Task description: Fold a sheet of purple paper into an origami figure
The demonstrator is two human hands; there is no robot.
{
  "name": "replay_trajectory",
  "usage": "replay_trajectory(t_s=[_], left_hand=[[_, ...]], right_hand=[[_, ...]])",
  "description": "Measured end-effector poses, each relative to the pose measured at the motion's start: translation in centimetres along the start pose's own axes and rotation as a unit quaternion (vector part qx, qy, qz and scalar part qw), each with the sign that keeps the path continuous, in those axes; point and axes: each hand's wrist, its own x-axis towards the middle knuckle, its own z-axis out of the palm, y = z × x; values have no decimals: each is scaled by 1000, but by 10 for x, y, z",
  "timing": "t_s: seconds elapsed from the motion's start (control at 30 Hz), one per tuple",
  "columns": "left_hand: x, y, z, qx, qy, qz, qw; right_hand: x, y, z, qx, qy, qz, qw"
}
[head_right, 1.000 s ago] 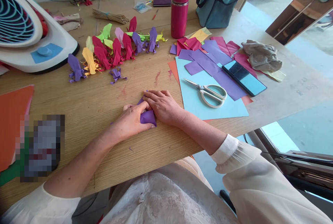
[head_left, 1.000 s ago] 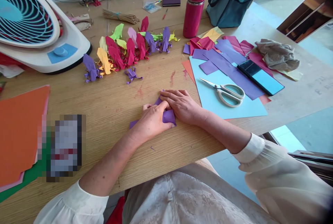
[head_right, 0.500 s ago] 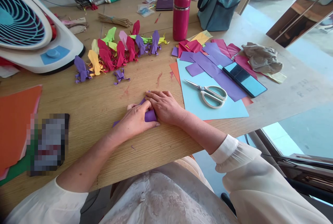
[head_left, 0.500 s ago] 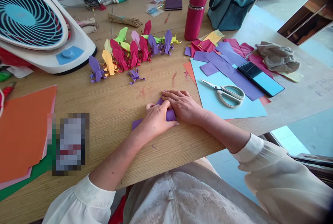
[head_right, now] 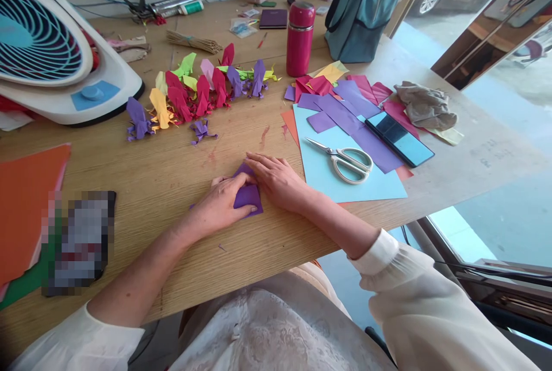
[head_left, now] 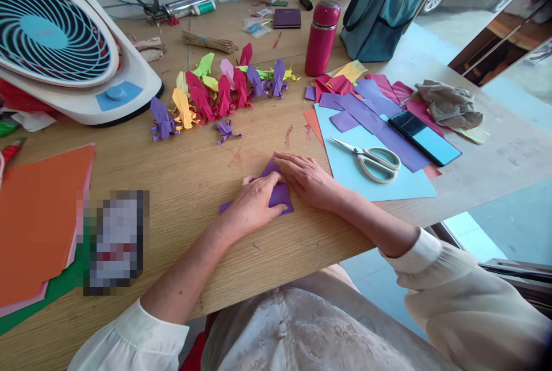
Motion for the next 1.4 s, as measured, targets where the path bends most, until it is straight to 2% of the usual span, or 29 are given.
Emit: replay_trajectory(t_s=[0.1, 0.2, 0.3, 0.5, 0.63, 0.83, 1.03, 1.23, 1.4], left_hand=[[0, -2, 1, -14, 6, 1, 1000], [-1, -2, 2, -30, 9, 5, 999], [-2, -3, 2, -25, 7, 10, 1000], [-1, -8, -1, -32, 1, 41, 999], [-8, -17, -11, -49, 30, -10, 998], [-32, -26, -21, -40, 61, -56, 996], [-41, -22, -18, -32, 60, -82, 994], [-41, -24, -14, -35, 72, -70, 994], [-46, -25, -6, 3, 103, -61, 993]], right_hand=[[-24, -13, -13, 8, 32, -6, 999], [-47, -25, -19, -11, 1, -56, 998], [-59, -31, -18, -31, -32, -100, 994], [-59, -35, -15, -57, -51, -105, 991], [-59, -36, -17, -61, -57, -109, 991], [-62, -36, -16, -82, -75, -124, 986], [-64, -39, -13, -99, -57, -132, 985], [-67, -39, -14, -91, -80, -127, 984], [-67, -40, -16, -67, -75, -112, 989]])
